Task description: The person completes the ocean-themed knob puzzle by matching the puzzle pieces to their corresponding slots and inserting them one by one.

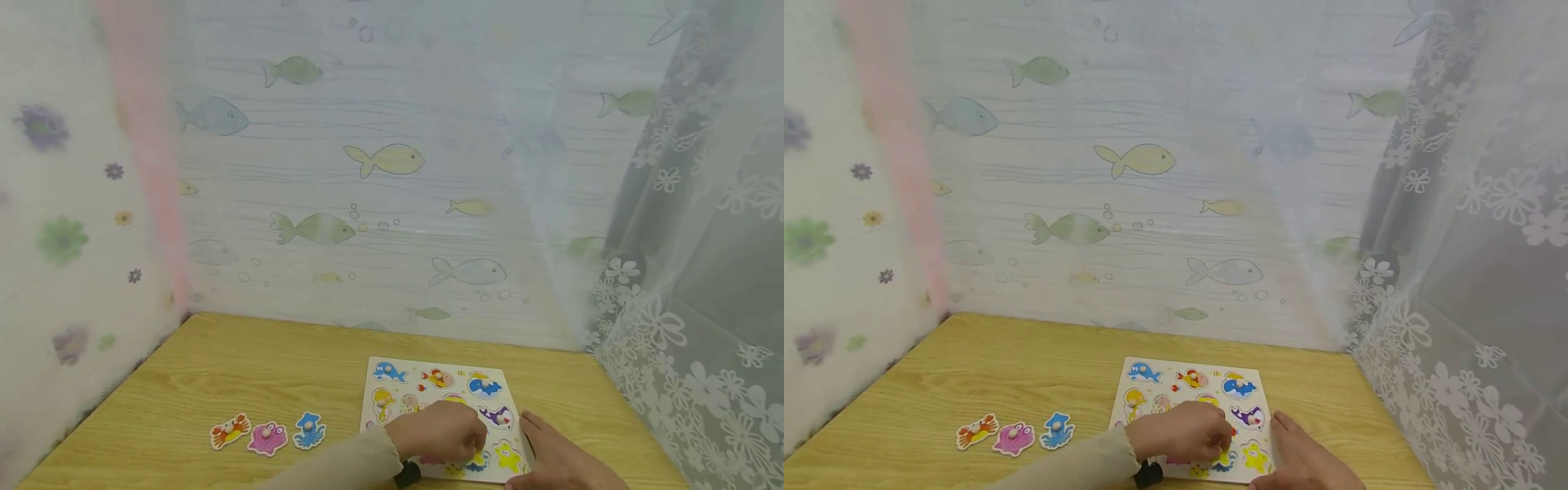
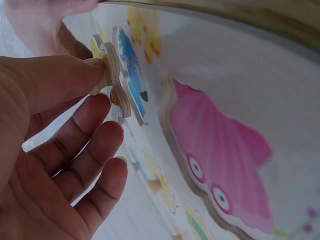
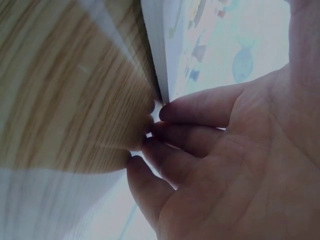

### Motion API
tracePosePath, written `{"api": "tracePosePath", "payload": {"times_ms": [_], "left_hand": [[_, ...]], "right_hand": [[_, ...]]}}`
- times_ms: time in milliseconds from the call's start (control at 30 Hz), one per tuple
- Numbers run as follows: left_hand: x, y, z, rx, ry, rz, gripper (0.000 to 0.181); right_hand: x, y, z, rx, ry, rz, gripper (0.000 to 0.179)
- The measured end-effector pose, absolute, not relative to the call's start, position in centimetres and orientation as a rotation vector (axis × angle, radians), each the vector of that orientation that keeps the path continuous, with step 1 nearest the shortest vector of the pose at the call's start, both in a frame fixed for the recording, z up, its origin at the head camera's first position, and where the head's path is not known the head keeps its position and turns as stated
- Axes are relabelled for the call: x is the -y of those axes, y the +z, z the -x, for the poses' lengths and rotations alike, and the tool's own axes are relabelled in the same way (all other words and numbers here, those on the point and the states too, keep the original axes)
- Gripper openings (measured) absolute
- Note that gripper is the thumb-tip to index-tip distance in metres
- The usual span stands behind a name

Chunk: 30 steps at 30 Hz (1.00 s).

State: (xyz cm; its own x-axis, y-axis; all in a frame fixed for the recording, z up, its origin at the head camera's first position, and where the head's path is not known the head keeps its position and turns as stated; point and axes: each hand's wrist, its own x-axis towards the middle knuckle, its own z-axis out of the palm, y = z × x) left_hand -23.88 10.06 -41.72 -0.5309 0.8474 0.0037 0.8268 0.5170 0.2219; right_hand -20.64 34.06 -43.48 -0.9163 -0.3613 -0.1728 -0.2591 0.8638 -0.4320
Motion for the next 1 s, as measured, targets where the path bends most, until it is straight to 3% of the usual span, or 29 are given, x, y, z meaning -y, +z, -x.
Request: {"api": "tracePosePath", "payload": {"times_ms": [567, 1000], "left_hand": [[-13.3, -41.9, 24.3, -2.645, 0.322, -1.392, 0.011], [-13.9, -42.5, 24.0, -2.655, 0.309, -1.292, 0.01]], "right_hand": [[-34.6, -43.5, 21.3, -2.724, -0.669, 0.545, 0.102], [-34.4, -43.5, 20.8, -2.779, -0.634, 0.577, 0.103]]}}
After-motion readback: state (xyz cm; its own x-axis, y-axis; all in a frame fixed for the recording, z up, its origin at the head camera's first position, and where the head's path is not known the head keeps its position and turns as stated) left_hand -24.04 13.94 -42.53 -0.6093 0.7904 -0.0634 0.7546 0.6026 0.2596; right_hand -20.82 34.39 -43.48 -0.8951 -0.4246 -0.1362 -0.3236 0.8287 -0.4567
